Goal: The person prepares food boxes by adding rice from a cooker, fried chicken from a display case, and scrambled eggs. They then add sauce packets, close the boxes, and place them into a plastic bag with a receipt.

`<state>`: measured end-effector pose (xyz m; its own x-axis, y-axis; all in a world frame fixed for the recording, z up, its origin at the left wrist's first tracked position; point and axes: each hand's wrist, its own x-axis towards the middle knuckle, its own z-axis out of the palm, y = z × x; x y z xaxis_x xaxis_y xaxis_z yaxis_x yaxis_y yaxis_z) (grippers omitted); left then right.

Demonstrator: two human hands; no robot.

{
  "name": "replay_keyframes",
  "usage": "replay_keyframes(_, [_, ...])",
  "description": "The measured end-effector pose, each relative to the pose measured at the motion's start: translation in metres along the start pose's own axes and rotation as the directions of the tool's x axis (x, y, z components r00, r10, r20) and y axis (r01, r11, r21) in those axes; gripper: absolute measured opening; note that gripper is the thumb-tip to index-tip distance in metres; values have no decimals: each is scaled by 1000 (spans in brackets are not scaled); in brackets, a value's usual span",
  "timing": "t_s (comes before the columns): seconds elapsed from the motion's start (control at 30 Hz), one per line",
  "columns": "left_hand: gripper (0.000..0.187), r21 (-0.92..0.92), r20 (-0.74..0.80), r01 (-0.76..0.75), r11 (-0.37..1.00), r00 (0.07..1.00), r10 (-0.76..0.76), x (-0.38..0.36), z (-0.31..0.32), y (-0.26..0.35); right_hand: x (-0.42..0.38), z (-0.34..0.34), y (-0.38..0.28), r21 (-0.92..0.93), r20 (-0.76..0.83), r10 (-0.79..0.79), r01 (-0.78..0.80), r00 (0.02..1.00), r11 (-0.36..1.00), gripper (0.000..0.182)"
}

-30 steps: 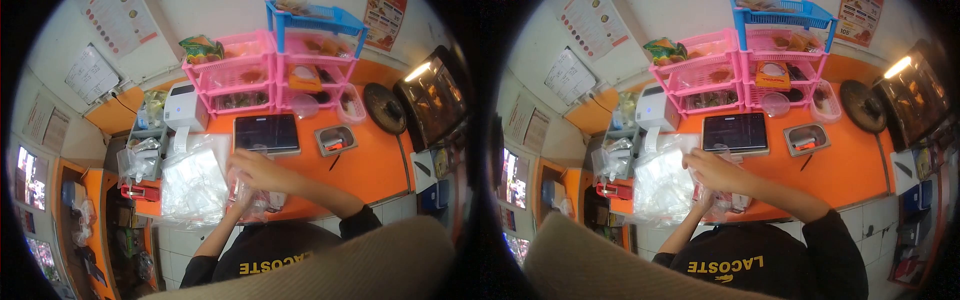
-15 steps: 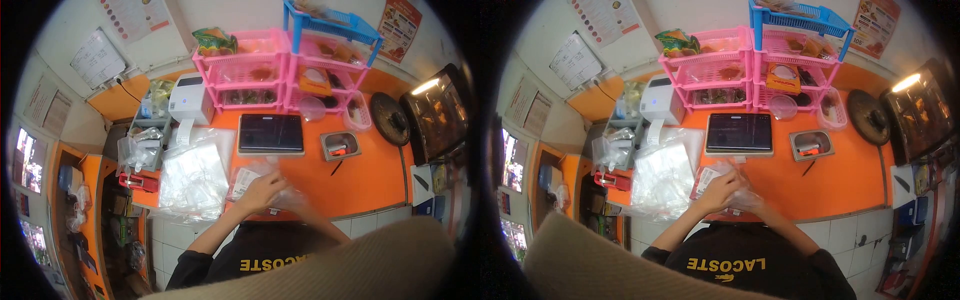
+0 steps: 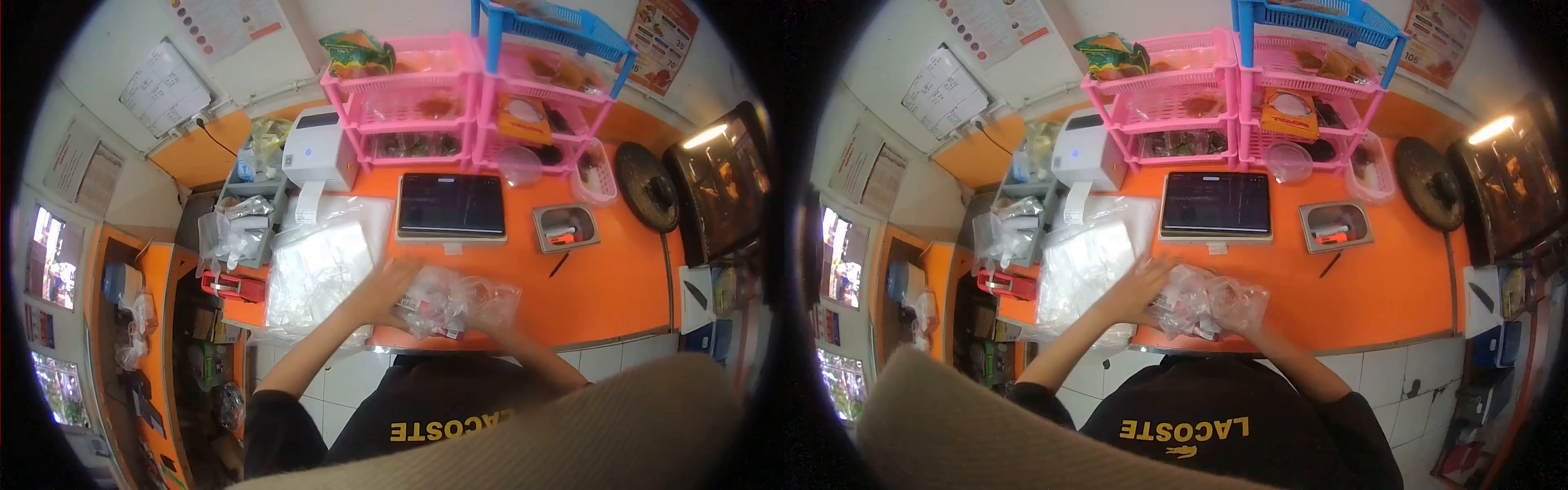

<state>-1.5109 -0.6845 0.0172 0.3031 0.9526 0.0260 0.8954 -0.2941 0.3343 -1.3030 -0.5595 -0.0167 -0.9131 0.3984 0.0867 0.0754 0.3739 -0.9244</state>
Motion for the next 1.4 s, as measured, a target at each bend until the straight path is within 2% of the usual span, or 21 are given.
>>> replay_keyframes(0.03, [92,-14,46,7,1000,999,-7,5,10,-2,-2,-6,-8,-56,20,7,-6,1000,998,32])
replay_keyframes(0.1, [88,-42,134,16,999,991,-10,13,27,-4,-10,7,33,-331,-121,148,-181,982,926,33])
replay_keyframes(0.13, [86,-48,93,-3,999,996,8,12,34,-7,-14,12,48,-450,-202,204,-276,958,849,35])
replay_keyframes(0.2, [81,-58,8,-39,998,999,39,9,43,-10,-11,10,-19,-155,-285,350,-404,892,902,35])
replay_keyframes(0.3, [56,-310,-284,-50,949,958,-42,6,38,4,1,6,-25,-1,-190,370,-377,909,926,37])
replay_keyframes(0.37, [44,-433,-252,30,901,956,-153,10,35,5,10,-5,-27,-120,-43,344,-346,938,930,38])
replay_keyframes(0.43, [37,-524,-249,78,848,938,-240,12,38,4,12,-25,-57,-356,126,379,-314,917,880,40])
replay_keyframes(0.5, [33,-590,-283,92,802,907,-313,10,47,1,7,0,3,-228,-16,10,-13,1000,974,40])
replay_keyframes(0.57, [35,-712,-174,190,676,885,-433,8,50,3,5,13,19,-241,-125,-173,140,977,960,40])
replay_keyframes(0.6, [36,-762,-114,237,603,868,-484,8,51,5,4,16,23,-300,-147,-176,126,973,946,41])
replay_keyframes(0.7, [43,-662,-269,128,738,879,-394,9,48,9,7,17,17,-337,-131,-162,110,978,935,41])
replay_keyframes(0.8, [69,-457,-209,69,887,961,-182,1,38,2,10,18,14,-331,-102,-106,67,989,941,36])
replay_keyframes(0.9, [102,-472,-106,10,882,992,-69,11,-1,16,11,18,14,-319,-107,-80,42,991,947,28])
replay_keyframes(1.0, [118,-127,-35,41,991,998,-45,11,30,13,14,20,15,-338,-95,-64,28,993,941,23])
replay_keyframes(1.03, [118,-166,-66,62,984,995,-73,13,36,16,15,22,15,-354,-85,-57,23,995,935,22])
replay_keyframes(1.1, [117,-243,-122,94,965,984,-127,20,44,25,32,46,17,-187,-336,222,-295,915,937,20])
replay_keyframes(1.17, [106,-316,-115,261,912,944,-310,17,57,36,37,61,11,-108,-496,233,-326,836,939,18])
replay_keyframes(1.2, [101,-350,-106,341,873,911,-398,17,61,38,35,63,5,-155,-550,97,-216,830,964,18])
replay_keyframes(1.23, [102,-158,-159,324,933,924,-348,20,62,39,33,64,-1,-210,-593,-38,-109,804,972,17])
replay_keyframes(1.3, [104,240,-229,268,933,950,-214,24,64,39,34,68,-15,-238,-555,6,-166,832,957,18])
replay_keyframes(1.4, [87,136,-276,306,942,925,-261,32,67,48,32,74,-46,-374,-520,-20,-207,854,904,22])
